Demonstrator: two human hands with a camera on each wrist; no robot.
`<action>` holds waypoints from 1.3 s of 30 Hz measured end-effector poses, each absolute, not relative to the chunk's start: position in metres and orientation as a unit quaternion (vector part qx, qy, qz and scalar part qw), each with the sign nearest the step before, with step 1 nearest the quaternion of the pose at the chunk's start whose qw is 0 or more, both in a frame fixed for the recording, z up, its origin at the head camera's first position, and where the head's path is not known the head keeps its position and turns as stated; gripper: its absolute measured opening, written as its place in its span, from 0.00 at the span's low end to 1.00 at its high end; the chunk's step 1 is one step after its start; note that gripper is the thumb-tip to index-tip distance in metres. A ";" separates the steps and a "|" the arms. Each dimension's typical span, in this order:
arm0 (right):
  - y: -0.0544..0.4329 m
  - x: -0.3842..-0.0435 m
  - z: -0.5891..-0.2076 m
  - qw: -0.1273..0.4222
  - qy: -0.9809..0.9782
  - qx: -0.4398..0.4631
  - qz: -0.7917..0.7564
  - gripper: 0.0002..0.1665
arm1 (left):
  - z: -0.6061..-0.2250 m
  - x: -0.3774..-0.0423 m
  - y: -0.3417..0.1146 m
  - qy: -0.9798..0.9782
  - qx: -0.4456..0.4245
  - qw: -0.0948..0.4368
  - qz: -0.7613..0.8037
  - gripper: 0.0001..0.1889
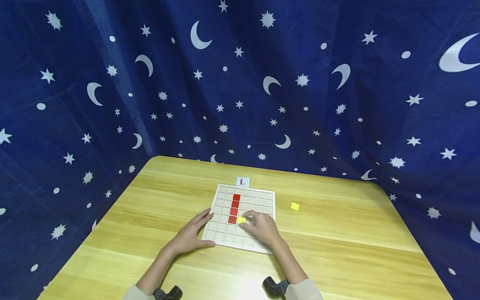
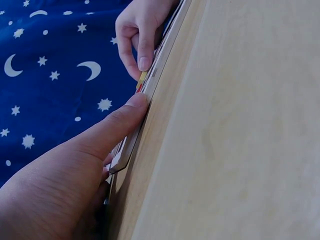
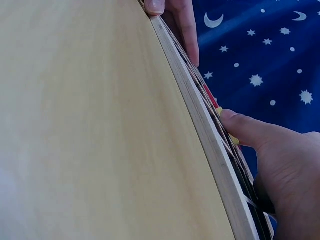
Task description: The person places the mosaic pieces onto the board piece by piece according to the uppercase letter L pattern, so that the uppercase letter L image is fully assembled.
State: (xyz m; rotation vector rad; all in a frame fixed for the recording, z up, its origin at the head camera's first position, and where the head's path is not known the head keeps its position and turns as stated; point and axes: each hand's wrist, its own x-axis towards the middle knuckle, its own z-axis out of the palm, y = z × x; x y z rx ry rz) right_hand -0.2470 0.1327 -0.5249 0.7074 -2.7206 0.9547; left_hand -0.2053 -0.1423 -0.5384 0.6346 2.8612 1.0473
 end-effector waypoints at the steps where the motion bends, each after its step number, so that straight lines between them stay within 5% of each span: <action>1: 0.133 -0.247 -0.525 0.085 -0.913 0.237 0.321 0.19 | -0.539 -0.205 -0.142 0.919 0.203 0.015 0.336 0.52; 39: 0.142 -0.250 -0.513 0.121 -0.872 0.234 0.412 0.10 | -0.540 -0.205 -0.143 0.920 0.205 0.015 0.335 0.52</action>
